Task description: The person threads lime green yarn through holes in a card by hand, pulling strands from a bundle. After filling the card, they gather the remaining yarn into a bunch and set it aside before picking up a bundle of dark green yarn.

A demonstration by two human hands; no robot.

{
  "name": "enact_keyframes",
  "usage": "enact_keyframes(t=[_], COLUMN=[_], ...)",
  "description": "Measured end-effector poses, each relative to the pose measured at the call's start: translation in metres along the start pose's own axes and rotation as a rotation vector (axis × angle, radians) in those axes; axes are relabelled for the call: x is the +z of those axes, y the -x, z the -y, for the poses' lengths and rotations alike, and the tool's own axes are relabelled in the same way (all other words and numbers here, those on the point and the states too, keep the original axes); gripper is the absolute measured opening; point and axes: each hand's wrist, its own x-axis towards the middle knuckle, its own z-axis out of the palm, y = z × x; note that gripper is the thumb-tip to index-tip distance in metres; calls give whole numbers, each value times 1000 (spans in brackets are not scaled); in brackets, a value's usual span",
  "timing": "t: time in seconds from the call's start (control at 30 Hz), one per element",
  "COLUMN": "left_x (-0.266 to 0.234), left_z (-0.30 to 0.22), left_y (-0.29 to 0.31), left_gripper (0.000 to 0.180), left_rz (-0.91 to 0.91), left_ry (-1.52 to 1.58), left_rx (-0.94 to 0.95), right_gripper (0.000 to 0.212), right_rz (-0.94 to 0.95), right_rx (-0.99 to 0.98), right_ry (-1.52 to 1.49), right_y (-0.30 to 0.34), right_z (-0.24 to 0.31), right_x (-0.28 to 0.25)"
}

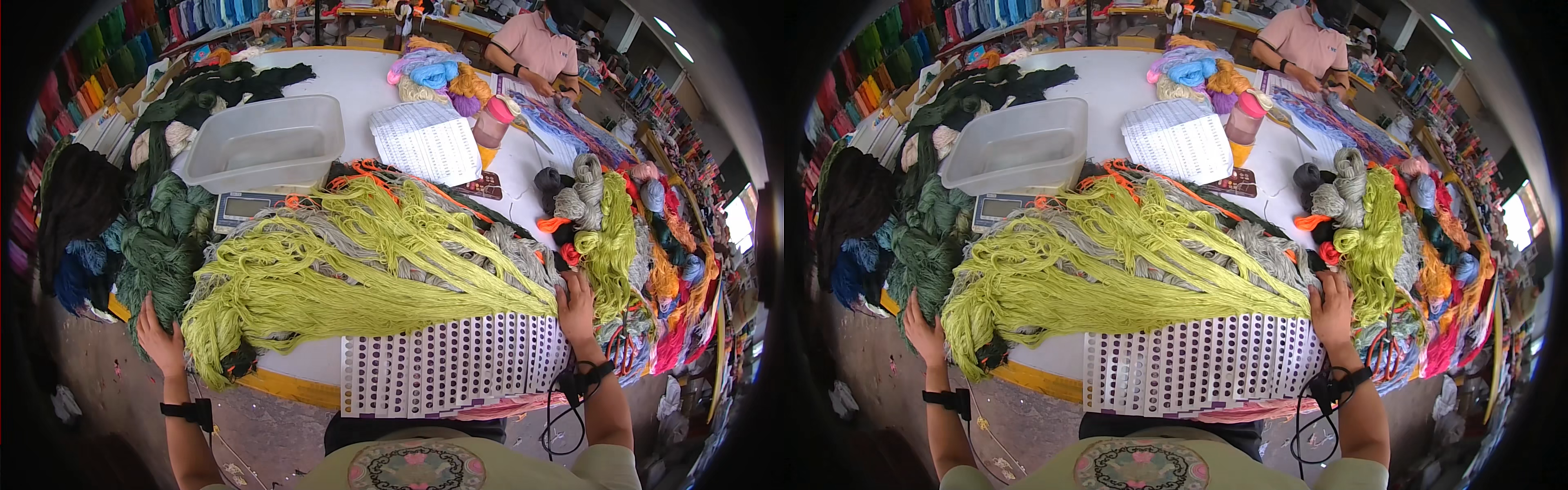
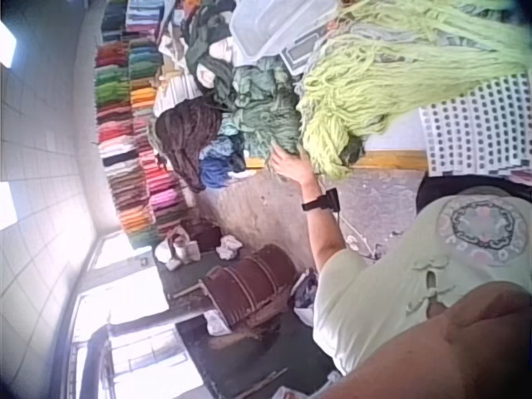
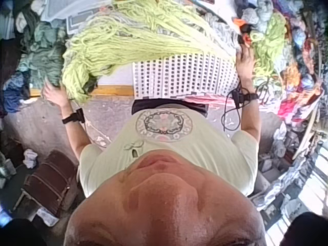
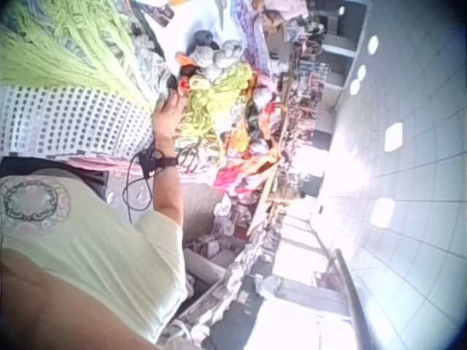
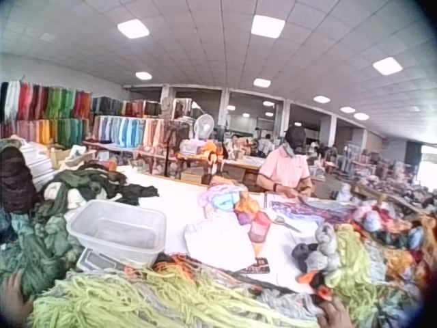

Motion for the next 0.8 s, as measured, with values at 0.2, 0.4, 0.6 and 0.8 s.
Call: enact_keyframes(t=[0.2, 0.4, 0.6, 0.8], left_x=[0, -2, -3, -3], left_z=[1, -2, -3, -3], left_y=[0, 0, 0, 0], left_gripper=[79, 79, 79, 80], left_rz=[-8, 0, -4, -4], left_ry=[4, 8, 13, 22], left_rx=[8, -3, -9, -9], right_gripper=[27, 26, 27, 27], right_rz=[23, 2, 13, 0], right_rx=[25, 6, 18, 13], right_ry=[-24, -11, -3, 5], right_y=[-1, -1, 0, 1], right_z=[3, 2, -1, -1], right_x=[-2, 0, 1, 1])
